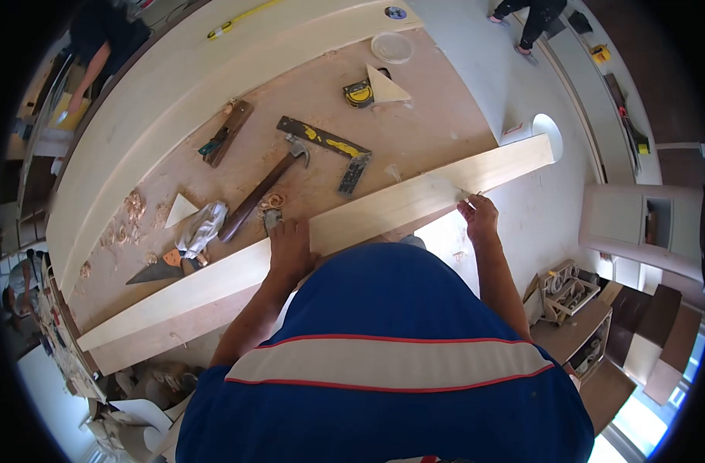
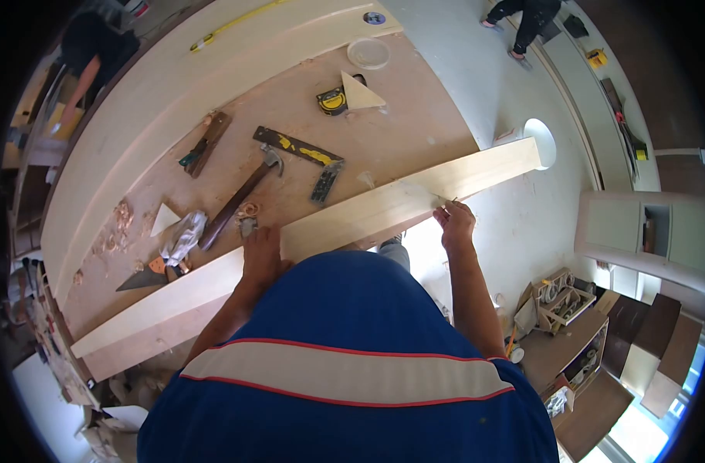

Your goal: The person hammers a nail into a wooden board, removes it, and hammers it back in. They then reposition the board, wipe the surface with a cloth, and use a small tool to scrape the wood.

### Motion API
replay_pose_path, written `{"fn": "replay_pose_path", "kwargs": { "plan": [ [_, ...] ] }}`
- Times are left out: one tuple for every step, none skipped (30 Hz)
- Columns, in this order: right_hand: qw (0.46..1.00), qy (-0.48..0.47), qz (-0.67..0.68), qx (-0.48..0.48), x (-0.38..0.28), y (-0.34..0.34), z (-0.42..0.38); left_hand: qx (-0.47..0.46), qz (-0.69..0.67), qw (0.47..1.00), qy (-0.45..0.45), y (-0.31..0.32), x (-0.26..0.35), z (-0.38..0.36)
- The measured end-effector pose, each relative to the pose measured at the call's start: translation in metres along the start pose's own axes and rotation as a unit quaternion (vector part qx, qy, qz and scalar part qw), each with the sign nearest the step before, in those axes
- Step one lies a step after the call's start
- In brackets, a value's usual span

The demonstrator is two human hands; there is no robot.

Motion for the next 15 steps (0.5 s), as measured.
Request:
{"fn": "replay_pose_path", "kwargs": {
  "plan": [
    [1.0, -0.005, 0.016, 0.001, 0.002, -0.001, -0.001, 0.018, -0.004, 1.0, 0.001, -0.003, 0.002, -0.004],
    [0.999, -0.014, 0.029, -0.006, 0.003, -0.003, -0.004, 0.036, -0.008, 0.999, 0.001, -0.005, 0.004, -0.009],
    [0.999, -0.024, 0.041, -0.015, 0.004, -0.004, -0.006, 0.053, -0.012, 0.999, 0.001, -0.009, 0.006, -0.015],
    [0.998, -0.034, 0.053, -0.023, 0.005, -0.005, -0.008, 0.06, -0.01, 0.998, -0.003, -0.009, 0.008, -0.018],
    [0.996, -0.045, 0.065, -0.032, 0.006, -0.006, -0.01, 0.067, -0.008, 0.998, -0.006, -0.009, 0.008, -0.021],
    [0.996, -0.041, 0.075, -0.036, 0.007, -0.006, -0.014, 0.073, -0.005, 0.997, -0.009, -0.013, 0.01, -0.024],
    [0.995, -0.038, 0.084, -0.041, 0.007, -0.006, -0.016, 0.071, -0.006, 0.997, -0.004, -0.015, 0.012, -0.026],
    [0.994, -0.035, 0.092, -0.046, 0.006, -0.005, -0.018, 0.069, -0.007, 0.998, 0.001, -0.02, 0.013, -0.028],
    [0.995, -0.033, 0.089, -0.043, 0.004, -0.004, -0.022, 0.067, -0.008, 0.998, 0.007, -0.025, 0.014, -0.029],
    [0.995, -0.03, 0.085, -0.041, 0.002, -0.002, -0.025, 0.036, -0.008, 0.999, 0.012, -0.022, 0.014, -0.026],
    [0.996, -0.027, 0.082, -0.038, 0.0, -0.001, -0.029, 0.006, -0.008, 1.0, 0.016, -0.018, 0.012, -0.024],
    [0.996, -0.021, 0.075, -0.041, 0.0, 0.0, -0.03, -0.024, -0.008, 0.999, 0.021, -0.013, 0.009, -0.023],
    [0.997, -0.014, 0.068, -0.045, -0.001, 0.002, -0.03, -0.049, -0.01, 0.998, 0.04, -0.005, 0.009, -0.021],
    [0.997, -0.007, 0.061, -0.049, -0.001, 0.003, -0.031, -0.073, -0.011, 0.996, 0.058, 0.007, 0.008, -0.02],
    [1.0, -0.008, 0.006, -0.026, -0.004, 0.001, -0.034, -0.098, -0.013, 0.992, 0.075, 0.016, 0.009, -0.019]
  ]
}}
Point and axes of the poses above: each hand's wrist, its own z-axis towards the middle knuckle, its own y-axis out of the palm, x = y × z, the point moved 10 cm from there along z, towards the middle knuckle, and after that the axes turned 10 degrees about -x, right-handed, at the moved point
